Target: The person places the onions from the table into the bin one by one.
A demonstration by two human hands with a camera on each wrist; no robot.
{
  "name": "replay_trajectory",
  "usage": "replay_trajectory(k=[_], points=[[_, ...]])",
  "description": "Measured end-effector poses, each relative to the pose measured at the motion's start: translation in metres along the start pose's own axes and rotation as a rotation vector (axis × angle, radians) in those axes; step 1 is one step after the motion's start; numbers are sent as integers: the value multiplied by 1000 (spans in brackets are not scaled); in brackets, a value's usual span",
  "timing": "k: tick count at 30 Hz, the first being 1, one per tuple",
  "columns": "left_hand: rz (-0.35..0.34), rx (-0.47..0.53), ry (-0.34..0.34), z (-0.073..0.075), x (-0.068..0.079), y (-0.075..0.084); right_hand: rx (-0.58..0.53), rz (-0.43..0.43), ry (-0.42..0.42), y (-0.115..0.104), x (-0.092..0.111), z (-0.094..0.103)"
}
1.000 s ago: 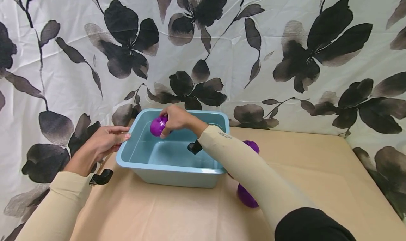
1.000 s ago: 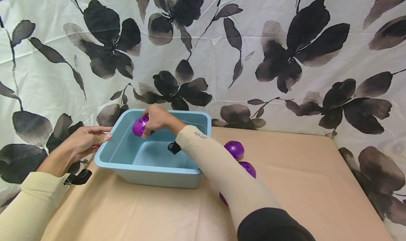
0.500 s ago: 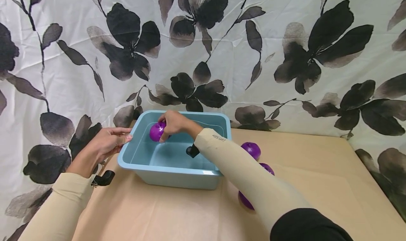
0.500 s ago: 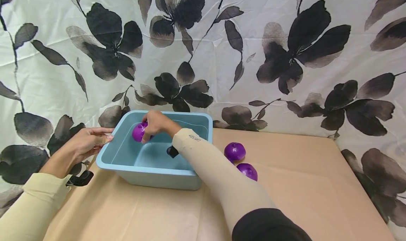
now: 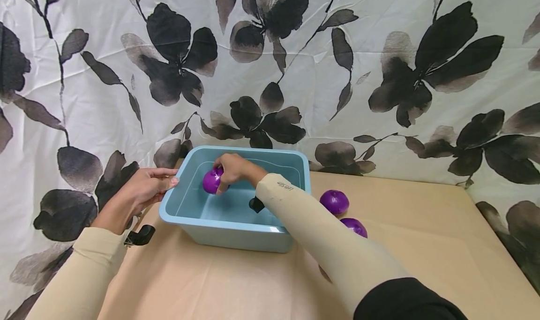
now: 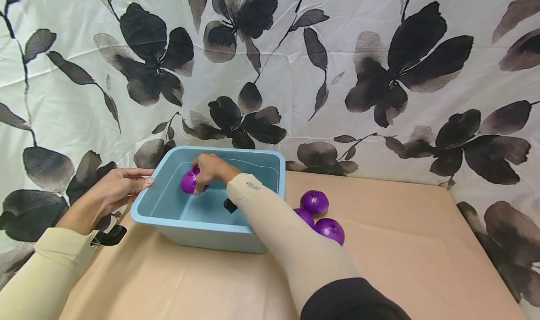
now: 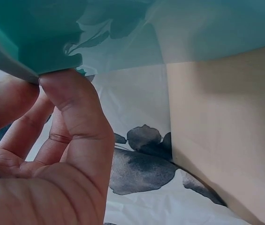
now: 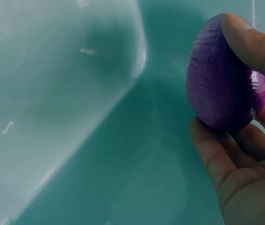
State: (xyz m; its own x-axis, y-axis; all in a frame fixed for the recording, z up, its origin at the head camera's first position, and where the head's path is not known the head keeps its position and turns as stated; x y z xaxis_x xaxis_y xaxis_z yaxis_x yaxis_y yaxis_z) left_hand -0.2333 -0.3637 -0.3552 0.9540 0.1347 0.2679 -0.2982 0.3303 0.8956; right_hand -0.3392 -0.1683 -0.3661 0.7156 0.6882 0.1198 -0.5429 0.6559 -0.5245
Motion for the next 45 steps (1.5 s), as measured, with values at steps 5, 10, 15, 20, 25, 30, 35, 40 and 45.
replay_trajectory(k=[5,10,15,20,25,30,35,40,45], points=[[2,-5,7,2,0,-1,4,-10,-53,2,-1,-6],[7,-29,16,3,-1,-1,1,-22,-89,6,-1,-10],[-5,-23,10,2,-2,-1,50,9,-104,6,-5,-13],[2,-2,8,1,-2,-2,93,34,-139,5,-9,-19],[0,-15,24,2,-2,-2,124,38,-143,3,-12,-23],[12,-1,22,2,-4,-3,112,19,-149,3,-13,-26],[4,17,6,3,-2,-1,107,6,-151,0,-12,-29],[-4,19,13,5,-1,-1,110,-7,-168,-3,-12,-31],[0,5,22,8,-1,-3,85,-17,-185,-8,-11,-29]])
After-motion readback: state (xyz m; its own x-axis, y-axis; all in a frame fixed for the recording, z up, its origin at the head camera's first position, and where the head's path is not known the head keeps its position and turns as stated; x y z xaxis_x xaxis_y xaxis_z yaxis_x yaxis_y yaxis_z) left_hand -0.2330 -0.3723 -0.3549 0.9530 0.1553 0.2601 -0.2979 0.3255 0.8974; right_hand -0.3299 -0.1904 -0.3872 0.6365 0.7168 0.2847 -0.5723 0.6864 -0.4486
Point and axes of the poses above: each hand's wrist, its own x-axis away from the middle knuckle, its own z-axis out of the back of the hand, y = z × x, the point moved 5 cm from there along -x, towards the middle knuckle, and after that the axes turned 6 degrees about y, right-handed, at the moved point
